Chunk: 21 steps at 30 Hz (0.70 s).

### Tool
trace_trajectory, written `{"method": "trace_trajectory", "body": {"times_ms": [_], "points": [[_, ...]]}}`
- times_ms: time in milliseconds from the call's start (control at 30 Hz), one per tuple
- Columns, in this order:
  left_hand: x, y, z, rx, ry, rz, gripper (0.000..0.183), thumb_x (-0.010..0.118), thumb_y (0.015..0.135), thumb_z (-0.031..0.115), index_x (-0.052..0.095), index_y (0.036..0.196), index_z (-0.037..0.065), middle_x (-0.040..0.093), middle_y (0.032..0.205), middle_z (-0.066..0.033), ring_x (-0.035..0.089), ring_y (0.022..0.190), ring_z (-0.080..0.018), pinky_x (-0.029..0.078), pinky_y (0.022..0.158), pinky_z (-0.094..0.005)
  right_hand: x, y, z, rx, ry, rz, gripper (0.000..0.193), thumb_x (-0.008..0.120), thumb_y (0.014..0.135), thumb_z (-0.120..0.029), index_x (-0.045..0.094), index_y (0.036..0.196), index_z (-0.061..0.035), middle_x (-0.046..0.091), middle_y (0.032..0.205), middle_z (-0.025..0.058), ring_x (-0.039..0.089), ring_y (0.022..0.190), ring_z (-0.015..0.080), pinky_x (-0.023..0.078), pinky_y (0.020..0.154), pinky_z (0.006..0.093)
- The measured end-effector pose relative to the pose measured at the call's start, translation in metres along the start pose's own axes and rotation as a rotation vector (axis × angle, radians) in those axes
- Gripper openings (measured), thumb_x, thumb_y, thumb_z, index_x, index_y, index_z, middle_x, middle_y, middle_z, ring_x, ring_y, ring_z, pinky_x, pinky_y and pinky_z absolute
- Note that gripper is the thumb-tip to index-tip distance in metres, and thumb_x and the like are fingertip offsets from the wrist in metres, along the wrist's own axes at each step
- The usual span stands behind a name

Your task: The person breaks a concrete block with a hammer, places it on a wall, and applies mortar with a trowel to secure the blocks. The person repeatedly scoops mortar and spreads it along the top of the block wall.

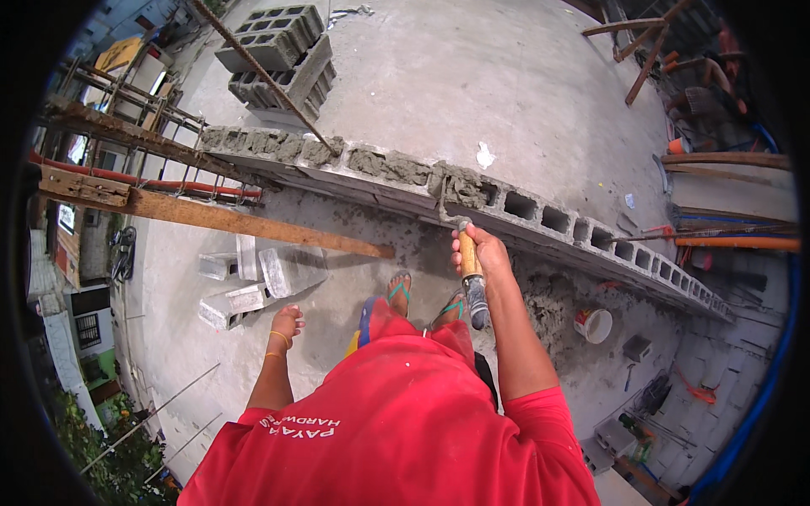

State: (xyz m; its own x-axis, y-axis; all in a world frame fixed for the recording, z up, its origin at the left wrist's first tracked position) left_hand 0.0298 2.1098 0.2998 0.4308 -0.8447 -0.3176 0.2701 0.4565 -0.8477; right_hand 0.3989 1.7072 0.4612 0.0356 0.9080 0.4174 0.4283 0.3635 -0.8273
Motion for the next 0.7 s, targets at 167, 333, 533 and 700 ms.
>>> {"method": "trace_trajectory", "body": {"times_ms": [167,333,533,700], "points": [[0.008,0.006,-0.016,-0.124,0.056,-0.049,0.035,0.055,0.101,0.035,0.058,0.127,0.013,0.064,0.103,-0.0013,0.063,0.078,-0.0151,0.047,0.062,-0.0314,0.005,-0.01,-0.001,-0.016,-0.079,0.068,0.037,0.05,0.103,-0.042,0.061,0.11,-0.0071,0.061,0.079,-0.0005,0.054,0.056,0.0142,0.045,0.047,0.0315],[0.012,0.012,-0.013,-0.09,0.055,-0.059,0.036,0.055,0.101,0.038,0.058,0.128,0.014,0.064,0.105,-0.0013,0.063,0.078,-0.0156,0.047,0.063,-0.0321,0.017,-0.011,-0.004,-0.082,-0.13,0.084,0.033,0.051,0.104,-0.036,0.06,0.109,-0.0046,0.062,0.076,0.0032,0.056,0.053,0.0163,0.045,0.045,0.0323],[0.012,0.016,0.002,-0.07,0.034,-0.059,0.036,0.055,0.101,0.039,0.057,0.127,0.013,0.064,0.106,-0.0015,0.063,0.078,-0.0146,0.048,0.064,-0.0319,0.004,-0.04,0.011,-0.012,-0.254,-0.026,0.03,0.056,0.101,-0.034,0.061,0.11,-0.0056,0.062,0.076,0.0036,0.056,0.052,0.0157,0.044,0.045,0.0315],[0.011,0.011,0.014,-0.043,0.084,-0.055,0.034,0.054,0.102,0.037,0.057,0.126,0.013,0.064,0.106,-0.001,0.063,0.079,-0.0138,0.048,0.065,-0.0313,-0.045,-0.038,-0.01,-0.099,-0.428,0.099,0.029,0.057,0.1,-0.028,0.061,0.111,-0.0019,0.064,0.075,0.0067,0.056,0.048,0.0158,0.045,0.044,0.0294]]}}
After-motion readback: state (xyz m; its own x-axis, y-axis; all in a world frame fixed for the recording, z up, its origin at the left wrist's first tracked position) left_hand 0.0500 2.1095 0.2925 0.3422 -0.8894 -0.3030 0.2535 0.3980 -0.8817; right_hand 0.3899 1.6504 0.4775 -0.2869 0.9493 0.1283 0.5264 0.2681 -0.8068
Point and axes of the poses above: each hand's wrist, its own y-axis towards the middle knuckle, its own x-axis out of the palm, z = x × y, the point moved 8 cm from there along y, towards the middle knuckle
